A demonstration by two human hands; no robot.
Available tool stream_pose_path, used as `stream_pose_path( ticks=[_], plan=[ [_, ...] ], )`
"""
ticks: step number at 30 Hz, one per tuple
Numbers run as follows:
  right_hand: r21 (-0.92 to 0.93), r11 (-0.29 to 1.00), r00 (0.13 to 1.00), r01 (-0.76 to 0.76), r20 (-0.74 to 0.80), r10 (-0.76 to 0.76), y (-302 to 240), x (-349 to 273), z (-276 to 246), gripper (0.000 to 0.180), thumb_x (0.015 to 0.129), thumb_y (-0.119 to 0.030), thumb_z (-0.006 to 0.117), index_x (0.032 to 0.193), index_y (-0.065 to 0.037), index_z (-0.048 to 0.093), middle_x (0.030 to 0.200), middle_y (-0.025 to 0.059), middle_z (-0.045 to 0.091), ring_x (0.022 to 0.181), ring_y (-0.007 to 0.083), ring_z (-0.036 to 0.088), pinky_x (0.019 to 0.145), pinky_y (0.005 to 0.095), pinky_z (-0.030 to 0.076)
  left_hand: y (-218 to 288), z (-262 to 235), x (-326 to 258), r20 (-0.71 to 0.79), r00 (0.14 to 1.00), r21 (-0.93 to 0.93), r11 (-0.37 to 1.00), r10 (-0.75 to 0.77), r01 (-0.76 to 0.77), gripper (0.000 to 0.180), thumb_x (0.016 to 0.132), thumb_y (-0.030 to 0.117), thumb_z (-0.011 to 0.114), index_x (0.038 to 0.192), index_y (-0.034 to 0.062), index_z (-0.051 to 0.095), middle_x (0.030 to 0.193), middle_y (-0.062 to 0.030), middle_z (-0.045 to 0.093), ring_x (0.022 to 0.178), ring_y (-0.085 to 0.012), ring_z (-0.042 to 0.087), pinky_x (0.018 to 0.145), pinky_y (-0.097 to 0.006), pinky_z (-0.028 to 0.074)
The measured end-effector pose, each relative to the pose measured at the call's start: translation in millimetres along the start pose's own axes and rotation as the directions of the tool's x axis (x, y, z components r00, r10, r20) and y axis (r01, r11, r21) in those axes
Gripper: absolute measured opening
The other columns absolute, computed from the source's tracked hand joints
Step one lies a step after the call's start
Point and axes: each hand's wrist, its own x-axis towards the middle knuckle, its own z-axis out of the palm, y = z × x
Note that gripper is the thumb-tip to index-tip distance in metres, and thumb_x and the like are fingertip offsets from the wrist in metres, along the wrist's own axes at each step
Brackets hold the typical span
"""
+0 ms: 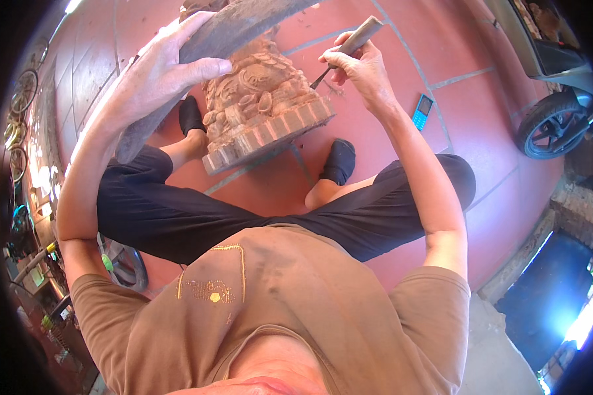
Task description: The person carves a wooden block using a chisel and mallet while sitting cross-legged on the floor. They repeatedly strike the chisel to shape the wood, occasionally adjusting the block's position.
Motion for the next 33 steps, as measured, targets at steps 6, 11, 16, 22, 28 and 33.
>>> stream_pose_path(
  ticks=[6,11,16,22,28,33],
  plan=[
    [0.120,0.990,0.997,0.069,0.030,-0.073,-9.1,-11.5,13.5,0.031,0.099,-0.014,0.065,0.125,-0.003,0.050,0.105,0.0142,0.070,0.077,0.0174,0.071,0.075,0.0299,0.060,-5.9,5.6,1.4,-0.062,0.996,0.153,0.987,0.065,-0.055,0.072,0.084,0.042,0.075,0.141,0.0035,0.053,0.122,-0.0234,0.062,0.115,-0.0345,0.061,0.100,-0.043,0.046],
    [0.059,0.997,0.998,0.053,0.034,-0.055,-2.2,-15.1,16.7,0.029,0.099,-0.013,0.066,0.120,0.000,0.053,0.102,0.0145,0.070,0.080,0.0194,0.072,0.077,0.0320,0.062,0.3,-5.8,6.2,0.150,0.988,0.112,0.994,-0.037,0.020,0.073,0.087,0.046,0.076,0.143,0.0099,0.048,0.126,-0.0202,0.064,0.109,-0.0325,0.065,0.099,-0.044,0.048],
    [-0.228,0.964,0.990,0.140,0.001,-0.143,14.9,-10.4,18.3,0.029,0.095,-0.020,0.073,0.108,0.000,0.057,0.090,0.0112,0.071,0.076,0.0168,0.073,0.067,0.0316,0.059,5.6,1.1,1.9,0.049,0.999,0.255,0.967,-0.012,-0.001,0.071,0.085,0.043,0.076,0.139,0.0030,0.053,0.122,-0.0229,0.063,0.113,-0.0339,0.063,0.099,-0.042,0.047],
    [-0.293,0.947,0.990,0.134,-0.009,-0.143,13.8,-11.9,25.1,0.029,0.093,-0.021,0.075,0.107,-0.001,0.058,0.087,0.0091,0.071,0.072,0.0137,0.072,0.064,0.0293,0.057,-0.8,8.1,0.7,-0.018,0.997,0.214,0.974,0.077,-0.071,0.076,0.082,0.047,0.077,0.138,0.0004,0.056,0.120,-0.0230,0.064,0.113,-0.0347,0.063,0.099,-0.043,0.047],
    [-0.291,0.947,0.990,0.138,0.062,-0.125,10.2,-13.2,26.9,0.024,0.093,-0.021,0.075,0.101,0.000,0.065,0.080,0.0059,0.070,0.070,0.0110,0.069,0.064,0.0274,0.056,15.3,-1.0,1.7,0.124,0.992,-0.159,0.987,-0.015,0.035,0.067,0.090,0.035,0.074,0.141,0.0010,0.048,0.122,-0.0217,0.064,0.112,-0.0288,0.064,0.098,-0.040,0.048],
    [-0.282,0.950,0.989,0.136,0.091,-0.115,8.3,-10.6,26.1,0.020,0.094,-0.019,0.073,0.098,0.000,0.069,0.077,0.0046,0.070,0.070,0.0097,0.068,0.064,0.0267,0.055,-1.0,12.5,15.9,-0.109,0.950,-0.353,0.882,0.292,-0.312,0.064,0.093,0.025,0.073,0.144,-0.0010,0.043,0.124,-0.0213,0.062,0.115,-0.0249,0.062,0.100,-0.038,0.047]
  ],
)
